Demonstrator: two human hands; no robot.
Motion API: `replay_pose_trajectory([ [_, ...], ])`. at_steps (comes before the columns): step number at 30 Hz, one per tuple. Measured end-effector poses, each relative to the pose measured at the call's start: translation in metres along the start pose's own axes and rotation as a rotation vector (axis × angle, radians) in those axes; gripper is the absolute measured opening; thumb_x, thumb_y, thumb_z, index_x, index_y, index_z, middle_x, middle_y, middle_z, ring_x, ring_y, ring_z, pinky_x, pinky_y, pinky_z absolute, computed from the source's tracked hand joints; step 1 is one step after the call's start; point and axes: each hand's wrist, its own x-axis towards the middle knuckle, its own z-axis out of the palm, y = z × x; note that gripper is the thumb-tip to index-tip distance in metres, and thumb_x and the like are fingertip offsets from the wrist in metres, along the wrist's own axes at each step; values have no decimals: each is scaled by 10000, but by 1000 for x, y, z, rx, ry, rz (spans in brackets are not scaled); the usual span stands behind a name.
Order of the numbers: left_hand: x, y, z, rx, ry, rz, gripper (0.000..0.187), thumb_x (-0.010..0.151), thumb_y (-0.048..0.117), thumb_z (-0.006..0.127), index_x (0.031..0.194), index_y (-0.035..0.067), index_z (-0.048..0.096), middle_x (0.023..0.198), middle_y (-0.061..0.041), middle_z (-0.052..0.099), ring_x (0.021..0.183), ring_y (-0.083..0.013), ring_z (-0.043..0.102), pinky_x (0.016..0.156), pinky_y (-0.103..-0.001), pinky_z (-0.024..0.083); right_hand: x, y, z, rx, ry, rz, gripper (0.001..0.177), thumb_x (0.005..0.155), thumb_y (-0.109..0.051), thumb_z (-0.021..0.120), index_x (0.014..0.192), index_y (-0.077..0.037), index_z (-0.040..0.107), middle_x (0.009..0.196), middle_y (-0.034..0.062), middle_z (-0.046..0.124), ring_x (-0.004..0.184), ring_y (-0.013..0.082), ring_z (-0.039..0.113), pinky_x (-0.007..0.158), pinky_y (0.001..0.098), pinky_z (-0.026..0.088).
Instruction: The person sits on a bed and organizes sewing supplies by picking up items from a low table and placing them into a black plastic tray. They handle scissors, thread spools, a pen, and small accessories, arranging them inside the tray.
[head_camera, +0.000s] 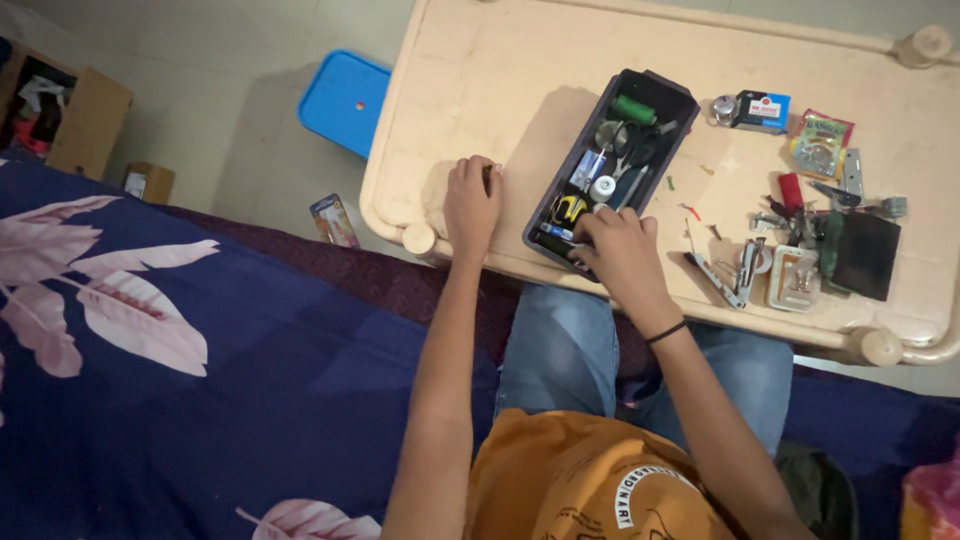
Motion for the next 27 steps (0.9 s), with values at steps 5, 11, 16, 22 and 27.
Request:
replay_pose_trajectory([
  [5,0,-2,-1,-5,33,37,149,979,242,639,1021,100,627,1013,-110,641,974,-354,629,804,-485,525,1,-5,4,-36,-5,28,202,783,-267,816,919,-157,716,943,29,658,958,266,577,849,462,352],
  [11,1,1,-2,2,1,-2,153,983,247,640,1002,96,627,999,-114,636,968,-348,627,799,-483,523,10,-8,12,-81,27,-44,240,763,-225,814,967,-153,710,960,38,663,984,275,577,842,455,361],
  [16,1,3,-4,6,-12,11,153,988,240,633,1012,89,622,994,-114,630,965,-346,624,794,-478,525,6,-9,10,-38,48,-44,263,759,-214,819,983,-135,707,973,64,656,1007,281,581,863,446,376],
  [22,0,3,-4,-18,-9,8,144,997,231,627,1023,89,626,993,-109,634,960,-339,625,796,-477,520,3,19,-9,193,198,32,171,879,-198,808,970,-94,708,938,85,667,884,282,625,786,432,458],
  [27,1,0,-2,-1,0,47,145,991,227,631,1021,85,625,1007,-116,630,979,-348,618,802,-480,517,-33,75,-35,56,225,178,204,893,-207,819,993,-66,710,935,111,693,847,308,649,754,433,503],
])
